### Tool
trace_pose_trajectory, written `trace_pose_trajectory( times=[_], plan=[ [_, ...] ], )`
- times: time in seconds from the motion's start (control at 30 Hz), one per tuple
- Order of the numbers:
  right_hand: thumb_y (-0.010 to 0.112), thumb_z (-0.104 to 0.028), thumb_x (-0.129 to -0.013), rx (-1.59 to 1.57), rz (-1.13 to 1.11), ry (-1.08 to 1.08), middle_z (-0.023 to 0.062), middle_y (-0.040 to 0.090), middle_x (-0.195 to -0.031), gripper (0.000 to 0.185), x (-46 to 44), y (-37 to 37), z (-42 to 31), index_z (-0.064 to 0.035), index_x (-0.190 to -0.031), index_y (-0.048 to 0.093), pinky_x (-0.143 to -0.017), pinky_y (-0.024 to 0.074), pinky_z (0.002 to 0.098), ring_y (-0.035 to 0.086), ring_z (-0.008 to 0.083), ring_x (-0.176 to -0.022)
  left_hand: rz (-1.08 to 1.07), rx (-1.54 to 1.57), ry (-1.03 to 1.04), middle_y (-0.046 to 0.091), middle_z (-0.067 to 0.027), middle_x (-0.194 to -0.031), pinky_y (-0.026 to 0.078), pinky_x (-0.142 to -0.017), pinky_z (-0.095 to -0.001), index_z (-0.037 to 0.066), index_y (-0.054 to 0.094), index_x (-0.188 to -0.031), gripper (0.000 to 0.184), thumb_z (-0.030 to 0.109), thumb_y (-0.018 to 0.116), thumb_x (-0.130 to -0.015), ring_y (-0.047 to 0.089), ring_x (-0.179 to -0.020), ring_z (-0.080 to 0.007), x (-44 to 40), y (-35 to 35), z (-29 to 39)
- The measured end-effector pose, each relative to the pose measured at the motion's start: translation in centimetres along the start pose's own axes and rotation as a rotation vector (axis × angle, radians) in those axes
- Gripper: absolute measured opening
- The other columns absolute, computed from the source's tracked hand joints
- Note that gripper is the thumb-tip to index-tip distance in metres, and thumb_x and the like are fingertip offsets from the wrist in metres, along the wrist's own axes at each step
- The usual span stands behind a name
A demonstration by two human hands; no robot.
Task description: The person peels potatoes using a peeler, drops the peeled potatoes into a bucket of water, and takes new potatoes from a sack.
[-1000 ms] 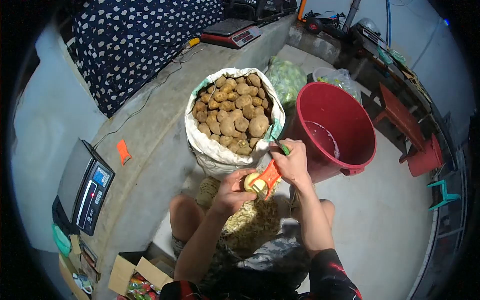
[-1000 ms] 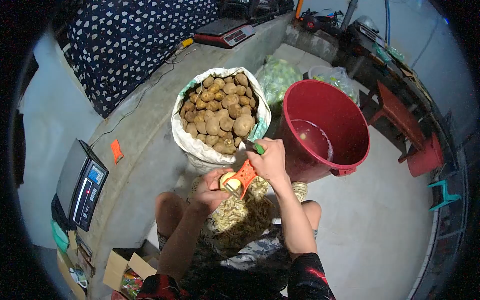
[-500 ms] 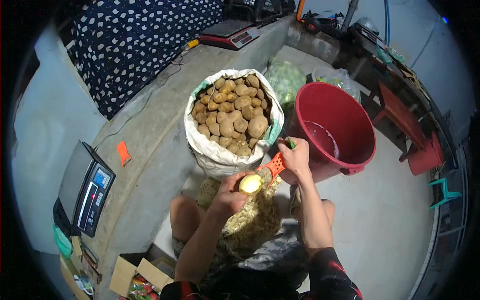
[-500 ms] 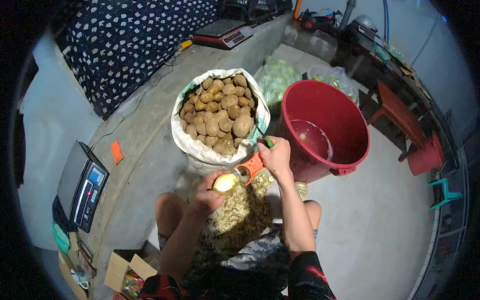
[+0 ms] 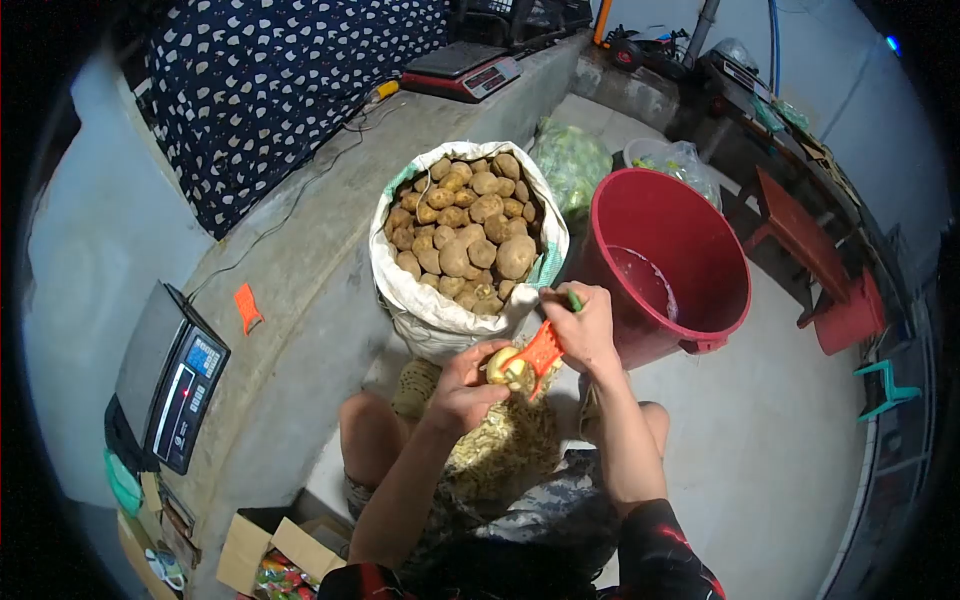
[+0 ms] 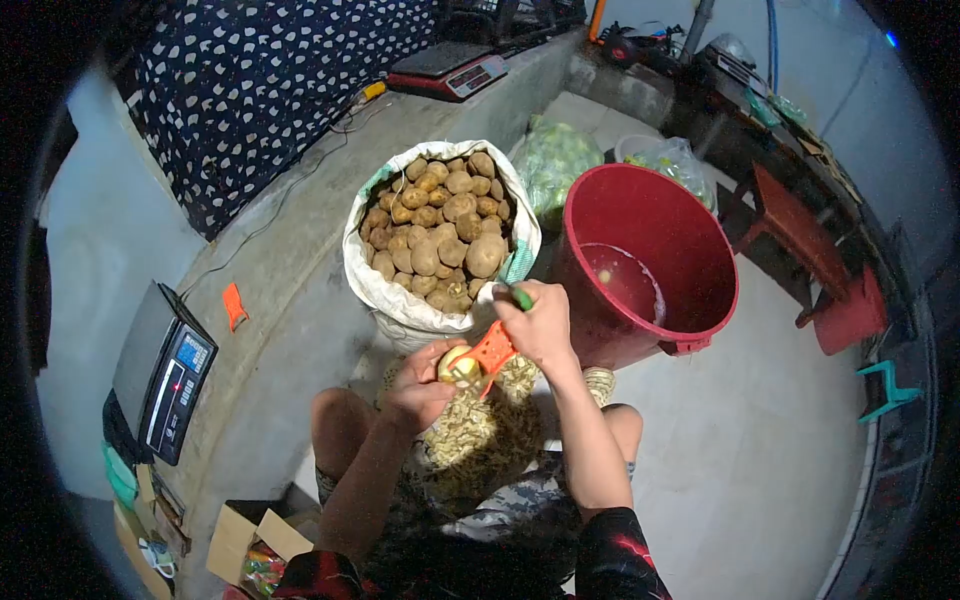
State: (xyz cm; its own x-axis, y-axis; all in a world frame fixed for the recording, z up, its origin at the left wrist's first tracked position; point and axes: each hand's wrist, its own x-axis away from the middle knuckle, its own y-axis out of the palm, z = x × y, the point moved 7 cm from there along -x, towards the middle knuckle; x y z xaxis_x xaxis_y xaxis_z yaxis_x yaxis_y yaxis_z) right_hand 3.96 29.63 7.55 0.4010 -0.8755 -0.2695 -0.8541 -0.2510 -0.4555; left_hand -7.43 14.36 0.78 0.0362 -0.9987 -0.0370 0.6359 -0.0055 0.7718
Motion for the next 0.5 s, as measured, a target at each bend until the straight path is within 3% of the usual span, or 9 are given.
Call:
trace_pose_trajectory(
  times=[0.07, 0.13, 0.2, 0.23, 0.33, 0.37, 0.4, 0.47, 0.5],
  plan=[
    [0.066, -0.020, -0.075, 0.209, 0.160, -0.418, 0.0138, 0.044, -0.047, 0.032, 0.7, -0.6, -3.0, 0.0031, -0.059, 0.052, -0.045, 0.0316, 0.0336, 0.039, 0.0173, -0.041, -0.007, -0.115, 0.049, 0.055, -0.0140, -0.123, 0.044, -0.100, -0.0358, -0.008, 0.041, -0.131, 0.061, -0.009, 0.057, -0.072, 0.055, -0.114, -0.0226, 0.4, 0.3, 0.1],
    [0.065, -0.019, -0.075, 0.190, 0.138, -0.336, 0.0144, 0.046, -0.048, 0.029, 0.0, -0.2, -0.1, 0.0024, -0.059, 0.054, -0.046, 0.0326, 0.0342, 0.041, 0.0169, -0.042, -0.037, -0.106, 0.061, 0.055, -0.0137, -0.123, 0.044, -0.099, -0.0352, -0.008, 0.042, -0.131, 0.058, -0.006, 0.059, -0.075, 0.055, -0.114, -0.0221, 0.3, 0.0, 0.3],
    [0.064, -0.019, -0.076, 0.108, 0.081, 0.032, 0.0115, 0.044, -0.048, 0.029, -0.7, -0.1, 3.2, 0.0032, -0.061, 0.053, -0.046, 0.0333, 0.0340, 0.040, 0.0136, -0.043, -0.104, 0.119, -0.006, 0.055, -0.0128, -0.122, 0.045, -0.097, -0.0339, -0.008, 0.042, -0.131, 0.059, -0.004, 0.064, -0.077, 0.056, -0.112, -0.0210, 0.2, 0.3, 0.3],
    [0.064, -0.018, -0.078, 0.001, 0.051, 0.111, 0.0067, 0.041, -0.048, 0.030, -0.6, -0.1, 3.8, 0.0040, -0.062, 0.051, -0.046, 0.0337, 0.0330, 0.039, 0.0096, -0.046, -0.104, 0.116, -0.010, 0.055, -0.0128, -0.122, 0.045, -0.097, -0.0339, -0.008, 0.042, -0.131, 0.059, -0.004, 0.064, -0.077, 0.056, -0.112, -0.0210, 0.2, 0.3, 0.3],
    [0.063, -0.018, -0.079, -0.081, 0.027, 0.067, 0.0024, 0.037, -0.049, 0.032, -0.1, 0.1, 1.7, 0.0036, -0.061, 0.049, -0.047, 0.0327, 0.0316, 0.036, 0.0060, -0.050, -0.070, 0.154, 0.016, 0.055, -0.0125, -0.123, 0.044, -0.097, -0.0339, -0.007, 0.042, -0.131, 0.060, -0.004, 0.064, -0.075, 0.056, -0.113, -0.0201, -0.1, 0.0, 0.1],
    [0.064, -0.017, -0.077, -0.008, 0.024, 0.003, 0.0068, 0.044, -0.048, 0.028, 0.2, -0.1, 0.3, 0.0034, -0.062, 0.053, -0.047, 0.0344, 0.0330, 0.042, 0.0124, -0.045, 0.012, -0.030, 0.015, 0.055, -0.0124, -0.122, 0.044, -0.098, -0.0340, -0.006, 0.043, -0.130, 0.060, -0.004, 0.064, -0.074, 0.055, -0.114, -0.0199, -0.2, -0.8, -0.4],
    [0.064, -0.017, -0.077, -0.008, 0.022, 0.007, 0.0068, 0.044, -0.048, 0.028, 0.4, -0.4, -0.3, 0.0034, -0.062, 0.053, -0.047, 0.0344, 0.0330, 0.042, 0.0124, -0.045, 0.095, -0.215, 0.010, 0.055, -0.0122, -0.122, 0.043, -0.098, -0.0341, -0.005, 0.044, -0.130, 0.060, -0.004, 0.063, -0.074, 0.054, -0.114, -0.0196, -0.1, -1.4, -0.7],
    [0.064, -0.018, -0.074, 0.337, 0.178, -0.467, 0.0147, 0.051, -0.050, 0.025, 1.2, -1.1, -4.1, 0.0033, -0.063, 0.056, -0.048, 0.0369, 0.0362, 0.050, 0.0259, -0.043, 0.028, -0.176, 0.031, 0.056, -0.0112, -0.120, 0.043, -0.096, -0.0332, -0.003, 0.045, -0.129, 0.060, -0.005, 0.062, -0.072, 0.054, -0.112, -0.0192, 0.1, -1.0, -0.6],
    [0.065, -0.018, -0.072, 0.224, 0.137, -0.343, 0.0201, 0.055, -0.056, 0.024, 0.4, -1.2, -2.0, 0.0028, -0.062, 0.058, -0.048, 0.0383, 0.0399, 0.053, 0.0366, -0.049, -0.011, -0.109, 0.034, 0.056, -0.0105, -0.118, 0.044, -0.095, -0.0323, -0.004, 0.045, -0.129, 0.060, -0.005, 0.062, -0.072, 0.055, -0.110, -0.0189, 0.1, -0.8, -0.5]
  ],
)
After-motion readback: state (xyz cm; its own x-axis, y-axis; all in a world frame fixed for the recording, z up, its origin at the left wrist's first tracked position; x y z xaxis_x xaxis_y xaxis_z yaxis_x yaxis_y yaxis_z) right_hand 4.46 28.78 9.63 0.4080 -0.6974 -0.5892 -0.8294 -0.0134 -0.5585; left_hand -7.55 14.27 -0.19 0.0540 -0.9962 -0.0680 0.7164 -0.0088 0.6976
